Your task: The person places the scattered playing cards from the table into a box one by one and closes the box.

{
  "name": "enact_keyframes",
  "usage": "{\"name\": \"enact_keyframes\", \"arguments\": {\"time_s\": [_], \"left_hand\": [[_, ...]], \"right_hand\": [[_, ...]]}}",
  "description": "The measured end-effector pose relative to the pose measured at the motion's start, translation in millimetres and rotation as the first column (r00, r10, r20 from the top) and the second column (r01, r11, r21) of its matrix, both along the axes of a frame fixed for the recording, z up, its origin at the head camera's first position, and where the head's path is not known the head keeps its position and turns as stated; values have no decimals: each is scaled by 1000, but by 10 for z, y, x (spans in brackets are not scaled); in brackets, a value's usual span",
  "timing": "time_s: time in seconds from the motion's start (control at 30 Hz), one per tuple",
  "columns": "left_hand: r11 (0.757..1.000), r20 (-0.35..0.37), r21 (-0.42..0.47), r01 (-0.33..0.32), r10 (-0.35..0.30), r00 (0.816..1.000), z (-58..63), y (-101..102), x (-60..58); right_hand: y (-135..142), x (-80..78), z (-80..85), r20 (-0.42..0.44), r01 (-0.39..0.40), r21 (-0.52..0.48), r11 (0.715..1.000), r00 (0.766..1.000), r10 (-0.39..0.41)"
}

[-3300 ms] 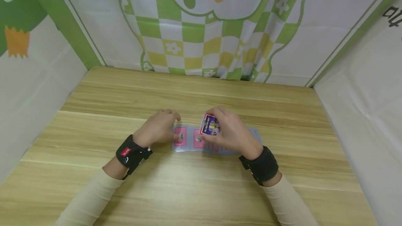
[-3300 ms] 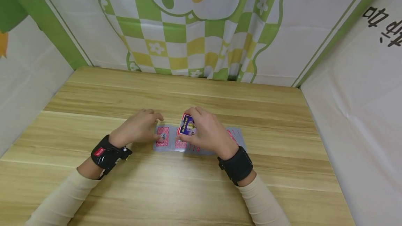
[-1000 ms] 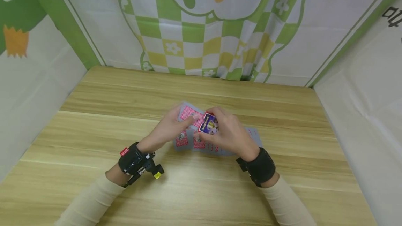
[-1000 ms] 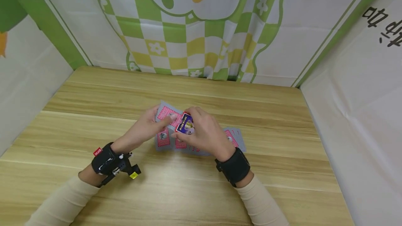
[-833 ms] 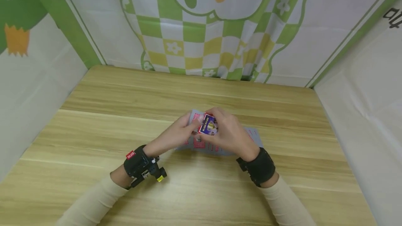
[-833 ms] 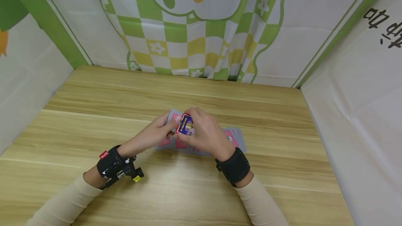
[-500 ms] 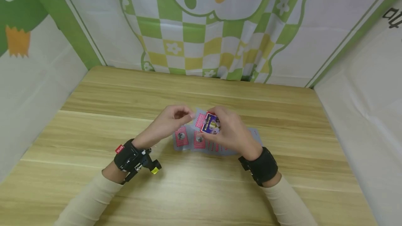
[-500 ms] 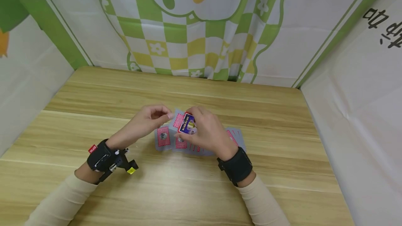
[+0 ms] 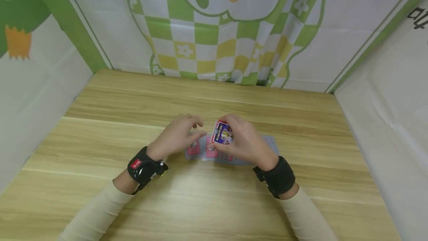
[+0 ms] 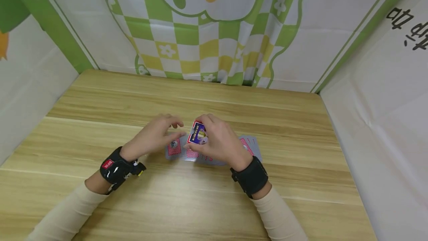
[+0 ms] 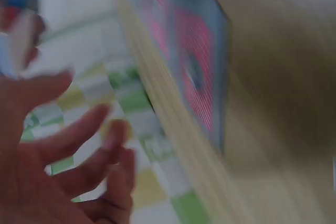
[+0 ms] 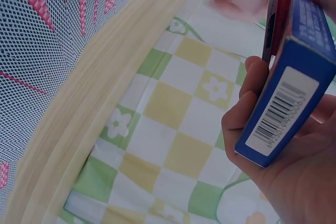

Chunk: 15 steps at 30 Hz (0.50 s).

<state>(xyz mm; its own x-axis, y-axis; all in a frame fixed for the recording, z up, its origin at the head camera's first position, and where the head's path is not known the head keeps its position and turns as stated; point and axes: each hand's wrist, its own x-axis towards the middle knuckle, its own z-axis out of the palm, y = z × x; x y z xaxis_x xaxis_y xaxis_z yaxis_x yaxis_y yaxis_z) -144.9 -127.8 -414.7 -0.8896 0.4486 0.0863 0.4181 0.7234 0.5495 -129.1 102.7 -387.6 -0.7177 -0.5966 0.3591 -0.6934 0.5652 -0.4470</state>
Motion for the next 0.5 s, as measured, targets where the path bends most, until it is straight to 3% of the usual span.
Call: {"name": "enact_keyframes", "arguments": {"time_s": [0.07,0.17,0.27,0.5], "left_hand": [[984,-61,-180,-13,2,998,-32,-52,-2],[945,-41,-328,17,-33,999,-49,-94,16],[930,-16,-365,55,-65,998,-60,-103,32],[936,-22,-349,50,-61,998,-88,-91,11]], "right_hand": [[-2,4,8,9,7,17,1000,1000,-8],[-5,7,8,16,11,30,999,1000,-11],[-7,3,3,19,10,31,999,1000,-11],[-16,-1,-14,16,6,28,1000,1000,-7]]}}
